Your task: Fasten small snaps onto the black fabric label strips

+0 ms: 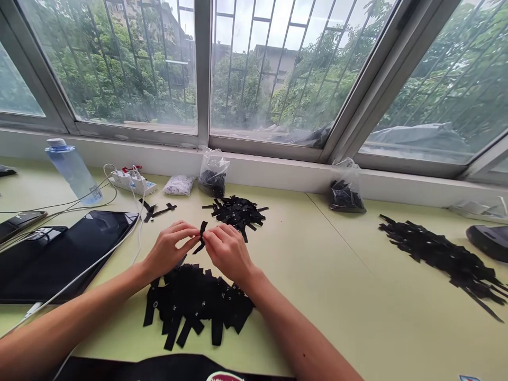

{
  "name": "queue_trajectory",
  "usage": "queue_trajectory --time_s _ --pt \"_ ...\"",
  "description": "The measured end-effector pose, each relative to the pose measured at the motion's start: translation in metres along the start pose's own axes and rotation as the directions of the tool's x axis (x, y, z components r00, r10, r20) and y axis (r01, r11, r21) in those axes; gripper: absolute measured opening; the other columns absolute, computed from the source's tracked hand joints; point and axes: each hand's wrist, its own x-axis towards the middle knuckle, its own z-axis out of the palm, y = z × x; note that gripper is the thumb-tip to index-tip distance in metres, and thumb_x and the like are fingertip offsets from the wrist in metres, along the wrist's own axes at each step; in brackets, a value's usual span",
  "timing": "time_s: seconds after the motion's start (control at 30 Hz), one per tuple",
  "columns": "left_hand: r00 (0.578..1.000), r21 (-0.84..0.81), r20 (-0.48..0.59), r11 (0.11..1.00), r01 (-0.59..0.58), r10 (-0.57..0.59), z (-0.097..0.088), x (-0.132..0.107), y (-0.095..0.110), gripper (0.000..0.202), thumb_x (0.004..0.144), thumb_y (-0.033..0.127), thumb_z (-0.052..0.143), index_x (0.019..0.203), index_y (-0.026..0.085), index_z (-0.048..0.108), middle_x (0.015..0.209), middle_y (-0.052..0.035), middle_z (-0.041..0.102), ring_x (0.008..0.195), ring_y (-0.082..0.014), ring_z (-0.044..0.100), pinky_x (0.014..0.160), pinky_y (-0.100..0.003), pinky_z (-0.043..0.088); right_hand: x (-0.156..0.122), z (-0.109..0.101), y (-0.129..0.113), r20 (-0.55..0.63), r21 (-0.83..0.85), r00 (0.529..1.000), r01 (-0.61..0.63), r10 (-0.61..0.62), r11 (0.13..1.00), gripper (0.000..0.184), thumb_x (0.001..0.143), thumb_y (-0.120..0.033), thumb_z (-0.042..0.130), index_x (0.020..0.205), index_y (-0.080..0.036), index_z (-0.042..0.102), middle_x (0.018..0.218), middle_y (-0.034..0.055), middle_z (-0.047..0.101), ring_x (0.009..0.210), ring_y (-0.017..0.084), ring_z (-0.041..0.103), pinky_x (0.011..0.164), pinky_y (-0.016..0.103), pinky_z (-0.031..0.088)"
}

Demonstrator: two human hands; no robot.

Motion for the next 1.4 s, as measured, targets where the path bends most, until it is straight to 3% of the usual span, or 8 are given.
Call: queue_trajectory --time_s 0.2,0.43,0.73,1.23,1.4 --pt "1.0 -0.052 -0.012 0.998 0.019 -0.019 0.0 0.001 0.001 0.01 0.095 0.023 0.061 0.097 0.021 0.07 0.094 -0.004 0.071 0.089 -0.0192 0.063 0.085 -0.035 0.051 0.0 0.002 -0.001 -0.042 -0.022 0.998 0.035 -0.036 0.999 0.022 0.1 -0.018 0.051 0.116 -0.023 0.064 0.1 0.0068 0.072 0.09 0.023 0.061 0.081 0.04 0.05" --pt "0.983 -0.254 0.043 0.949 0.186 -0.181 -0.001 0.002 0.008 0.013 0.093 0.019 0.061 0.09 0.019 0.074 0.087 -0.0036 0.07 0.081 -0.0163 0.064 0.077 -0.029 0.05 -0.002 0.006 0.001 -0.107 -0.056 0.987 0.114 -0.119 0.992 0.019 0.096 -0.012 0.057 0.113 -0.019 0.063 0.096 0.0062 0.073 0.087 0.02 0.065 0.078 0.035 0.053" --pt "0.942 -0.348 0.09 0.876 0.334 -0.323 -0.002 0.003 0.014 0.016 0.084 0.017 0.063 0.069 0.015 0.07 0.072 -0.0014 0.066 0.07 -0.0137 0.058 0.07 -0.026 0.046 -0.006 0.007 0.009 0.021 -0.185 0.948 0.316 -0.318 0.93 0.027 0.097 -0.009 0.051 0.122 -0.016 0.055 0.1 0.0093 0.071 0.085 0.021 0.065 0.073 0.036 0.055" --pt "0.897 -0.452 0.128 0.78 0.433 -0.423 0.003 0.004 0.006 0.014 0.077 0.017 0.063 0.063 0.014 0.066 0.063 0.0015 0.061 0.065 -0.0112 0.051 0.064 -0.024 0.04 -0.001 0.026 0.007 -0.069 -0.16 0.965 0.241 -0.254 0.957 0.015 0.094 -0.009 0.05 0.102 -0.019 0.058 0.088 0.0056 0.071 0.075 0.016 0.064 0.064 0.028 0.048" --pt "0.894 -0.425 0.122 0.791 0.44 -0.431 0.002 0.003 0.003 0.014 0.077 0.017 0.062 0.065 0.014 0.066 0.064 0.0012 0.061 0.066 -0.0116 0.051 0.065 -0.024 0.04 0.003 0.033 0.002 -0.169 0.002 0.98 0.102 -0.101 0.995 0.015 0.088 -0.008 0.052 0.088 -0.02 0.06 0.076 0.0012 0.067 0.065 0.013 0.059 0.061 0.026 0.046"
